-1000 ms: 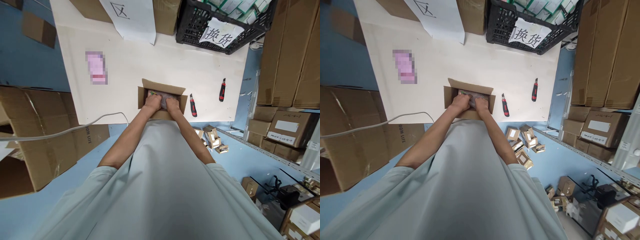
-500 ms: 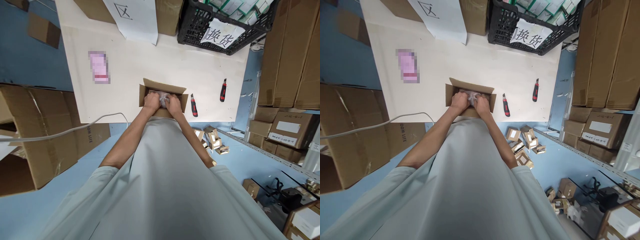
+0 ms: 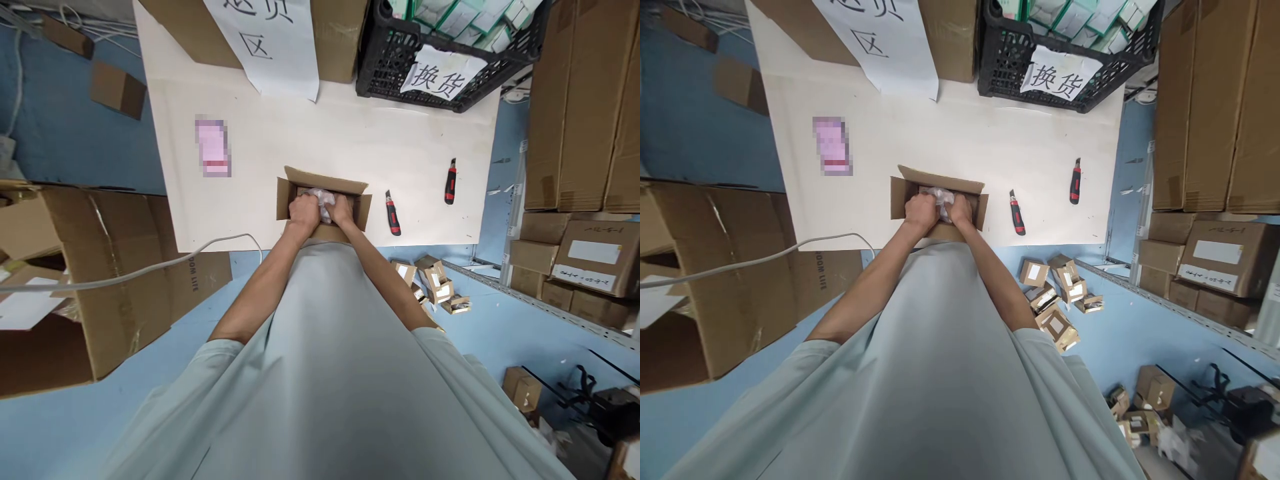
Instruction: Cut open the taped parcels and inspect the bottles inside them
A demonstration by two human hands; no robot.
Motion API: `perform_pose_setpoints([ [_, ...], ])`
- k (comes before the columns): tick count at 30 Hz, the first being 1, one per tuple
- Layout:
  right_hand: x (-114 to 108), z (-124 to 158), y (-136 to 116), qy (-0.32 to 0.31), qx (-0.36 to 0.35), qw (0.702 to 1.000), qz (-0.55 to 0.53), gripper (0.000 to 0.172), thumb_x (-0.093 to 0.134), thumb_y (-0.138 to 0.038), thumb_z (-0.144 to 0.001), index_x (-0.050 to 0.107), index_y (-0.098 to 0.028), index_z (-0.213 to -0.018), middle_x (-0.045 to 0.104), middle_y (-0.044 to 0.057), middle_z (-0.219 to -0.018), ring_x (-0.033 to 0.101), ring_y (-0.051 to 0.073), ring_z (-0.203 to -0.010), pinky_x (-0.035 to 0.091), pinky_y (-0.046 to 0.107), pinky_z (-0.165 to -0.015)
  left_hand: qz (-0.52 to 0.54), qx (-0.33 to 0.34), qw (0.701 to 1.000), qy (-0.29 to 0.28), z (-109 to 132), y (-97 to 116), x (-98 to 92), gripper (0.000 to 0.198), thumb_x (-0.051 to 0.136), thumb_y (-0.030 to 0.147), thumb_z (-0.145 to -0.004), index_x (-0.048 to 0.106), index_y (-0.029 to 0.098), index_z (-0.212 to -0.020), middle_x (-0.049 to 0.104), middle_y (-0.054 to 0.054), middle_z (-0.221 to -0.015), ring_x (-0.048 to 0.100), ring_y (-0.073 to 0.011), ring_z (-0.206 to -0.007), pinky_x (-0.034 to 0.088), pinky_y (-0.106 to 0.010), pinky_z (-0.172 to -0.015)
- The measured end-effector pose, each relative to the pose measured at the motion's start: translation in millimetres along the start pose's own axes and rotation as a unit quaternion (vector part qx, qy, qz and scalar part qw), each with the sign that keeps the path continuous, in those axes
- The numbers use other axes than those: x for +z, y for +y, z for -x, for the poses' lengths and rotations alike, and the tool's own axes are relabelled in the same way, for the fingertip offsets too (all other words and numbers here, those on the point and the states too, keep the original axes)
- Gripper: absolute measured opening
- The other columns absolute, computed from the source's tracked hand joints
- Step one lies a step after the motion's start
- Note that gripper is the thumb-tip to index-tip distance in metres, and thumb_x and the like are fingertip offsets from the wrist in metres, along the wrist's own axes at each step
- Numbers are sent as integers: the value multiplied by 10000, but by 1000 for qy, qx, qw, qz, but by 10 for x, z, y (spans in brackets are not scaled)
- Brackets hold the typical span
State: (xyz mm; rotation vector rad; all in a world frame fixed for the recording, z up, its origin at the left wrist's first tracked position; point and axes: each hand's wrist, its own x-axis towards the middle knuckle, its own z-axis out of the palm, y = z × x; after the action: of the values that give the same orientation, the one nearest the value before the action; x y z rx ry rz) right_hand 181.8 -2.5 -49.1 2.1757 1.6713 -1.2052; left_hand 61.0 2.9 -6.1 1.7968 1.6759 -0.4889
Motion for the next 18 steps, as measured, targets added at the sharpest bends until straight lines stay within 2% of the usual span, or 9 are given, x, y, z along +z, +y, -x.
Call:
perform_pose_setpoints([
  [4, -126, 282, -201, 12, -26, 999, 22, 336, 544, -274, -1147, 749, -200, -1403, 837, 137, -1388, 776, 328, -1306, 611, 373, -1057, -7, 4, 1000, 16, 155, -89, -135, 434, 455, 190, -1098, 747, 61, -1390, 714, -296, -1489, 712, -411, -1364, 598, -496, -1137],
  [7, -314, 629, -276, 44, -72, 996, 15, 294, 553, -293, -1134, 750, -206, -1334, 832, 134, -1353, 761, 356, -1278, 602, 401, -1050, 5, 35, 999, 36, 418, -135, -353, 415, 497, 189, -1068, 716, 114, -1412, 743, -250, -1458, 710, -406, -1361, 581, -491, -1154],
  [9, -489, 898, -219, 79, -108, 991, -15, 268, 554, -312, -1133, 757, -206, -1272, 824, 124, -1326, 761, 335, -1230, 597, 386, -1039, 23, 55, 997, 45, 644, -114, -544, 394, 521, 198, -1065, 686, 140, -1417, 764, -220, -1416, 720, -411, -1340, 582, -480, -1129],
  [12, -807, 1277, 44, 135, -125, 977, -110, 249, 595, -373, -1114, 773, -218, -1194, 823, 76, -1159, 770, 270, -1068, 611, 342, -970, 60, 116, 990, 57, 970, 48, -847, 403, 562, 247, -1092, 608, 186, -1488, 778, -165, -1361, 737, -380, -1286, 582, -443, -1075],
  [14, -1011, 1460, 307, 166, -110, 961, -194, 269, 638, -455, -1088, 777, -228, -1128, 796, 45, -1030, 754, 236, -950, 624, 317, -866, 84, 177, 978, 77, 1109, 255, -1008, 404, 558, 292, -1129, 573, 210, -1524, 762, -148, -1386, 735, -362, -1277, 581, -428, -1057],
  [16, -1158, 1554, 599, 207, -92, 933, -279, 305, 657, -518, -1060, 766, -236, -1097, 772, 32, -991, 738, 215, -903, 625, 305, -807, 100, 241, 960, 98, 1139, 531, -1093, 399, 553, 320, -1153, 565, 236, -1543, 733, -138, -1447, 716, -347, -1307, 581, -417, -1055],
  [18, -1209, 1542, 894, 250, -71, 903, -342, 321, 660, -547, -1034, 745, -243, -1094, 763, 30, -997, 733, 203, -896, 628, 300, -790, 101, 295, 944, 111, 1053, 848, -1077, 394, 527, 314, -1170, 573, 251, -1556, 701, -142, -1499, 682, -344, -1360, 584, -417, -1060],
])
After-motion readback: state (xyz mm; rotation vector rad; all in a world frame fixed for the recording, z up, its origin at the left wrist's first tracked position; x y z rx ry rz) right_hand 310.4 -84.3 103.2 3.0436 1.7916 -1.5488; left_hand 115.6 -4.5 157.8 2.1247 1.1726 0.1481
